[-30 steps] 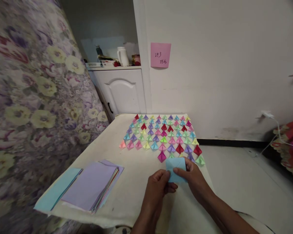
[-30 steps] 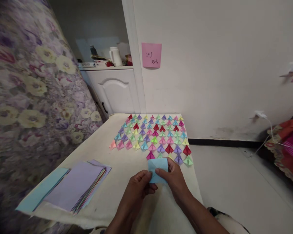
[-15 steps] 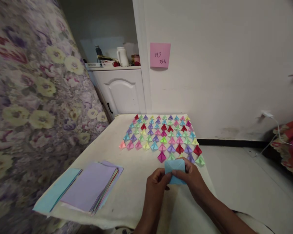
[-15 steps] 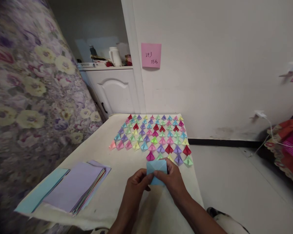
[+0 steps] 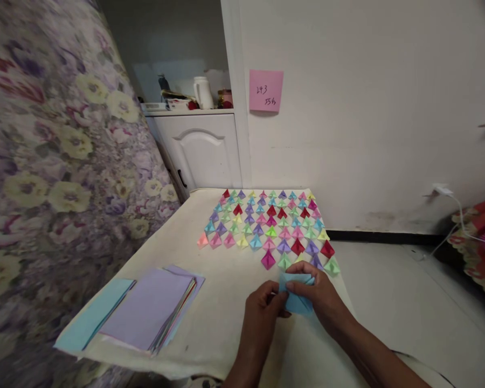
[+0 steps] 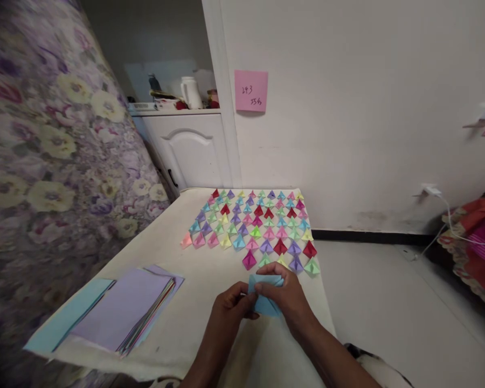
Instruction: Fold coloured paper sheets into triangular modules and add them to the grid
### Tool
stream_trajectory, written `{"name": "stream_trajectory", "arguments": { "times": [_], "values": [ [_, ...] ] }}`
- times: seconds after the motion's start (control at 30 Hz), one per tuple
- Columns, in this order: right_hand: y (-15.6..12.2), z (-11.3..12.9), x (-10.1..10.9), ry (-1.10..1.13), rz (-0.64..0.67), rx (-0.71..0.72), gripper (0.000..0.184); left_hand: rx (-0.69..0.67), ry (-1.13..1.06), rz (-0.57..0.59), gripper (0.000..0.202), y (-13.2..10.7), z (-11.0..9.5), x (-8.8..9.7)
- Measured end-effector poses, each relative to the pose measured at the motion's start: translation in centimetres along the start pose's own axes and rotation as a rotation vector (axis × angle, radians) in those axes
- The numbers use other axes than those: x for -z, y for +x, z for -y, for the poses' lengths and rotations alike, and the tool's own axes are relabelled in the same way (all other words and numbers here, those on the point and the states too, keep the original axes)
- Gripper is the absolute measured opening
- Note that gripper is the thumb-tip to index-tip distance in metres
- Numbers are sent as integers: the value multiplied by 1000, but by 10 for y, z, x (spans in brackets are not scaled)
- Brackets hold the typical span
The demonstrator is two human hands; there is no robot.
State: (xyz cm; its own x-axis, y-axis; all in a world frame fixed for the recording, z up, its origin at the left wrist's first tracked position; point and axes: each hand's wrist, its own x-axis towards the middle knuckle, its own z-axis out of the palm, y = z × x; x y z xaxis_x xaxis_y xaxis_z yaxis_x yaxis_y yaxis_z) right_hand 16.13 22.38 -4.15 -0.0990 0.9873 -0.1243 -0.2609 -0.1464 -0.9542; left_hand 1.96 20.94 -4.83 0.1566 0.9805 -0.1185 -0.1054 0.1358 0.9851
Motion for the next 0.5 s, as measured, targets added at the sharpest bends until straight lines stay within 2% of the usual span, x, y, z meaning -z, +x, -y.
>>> {"name": "stream_trajectory", "arguments": {
  "times": [0.27, 0.5],
  "values": [
    [5, 1, 4, -32, 26, 29, 27, -35, 120, 16, 12, -1, 0, -1],
    [5, -3, 3, -58, 14, 55, 26, 35, 92, -22, 12, 0, 6, -4]
  ]
}}
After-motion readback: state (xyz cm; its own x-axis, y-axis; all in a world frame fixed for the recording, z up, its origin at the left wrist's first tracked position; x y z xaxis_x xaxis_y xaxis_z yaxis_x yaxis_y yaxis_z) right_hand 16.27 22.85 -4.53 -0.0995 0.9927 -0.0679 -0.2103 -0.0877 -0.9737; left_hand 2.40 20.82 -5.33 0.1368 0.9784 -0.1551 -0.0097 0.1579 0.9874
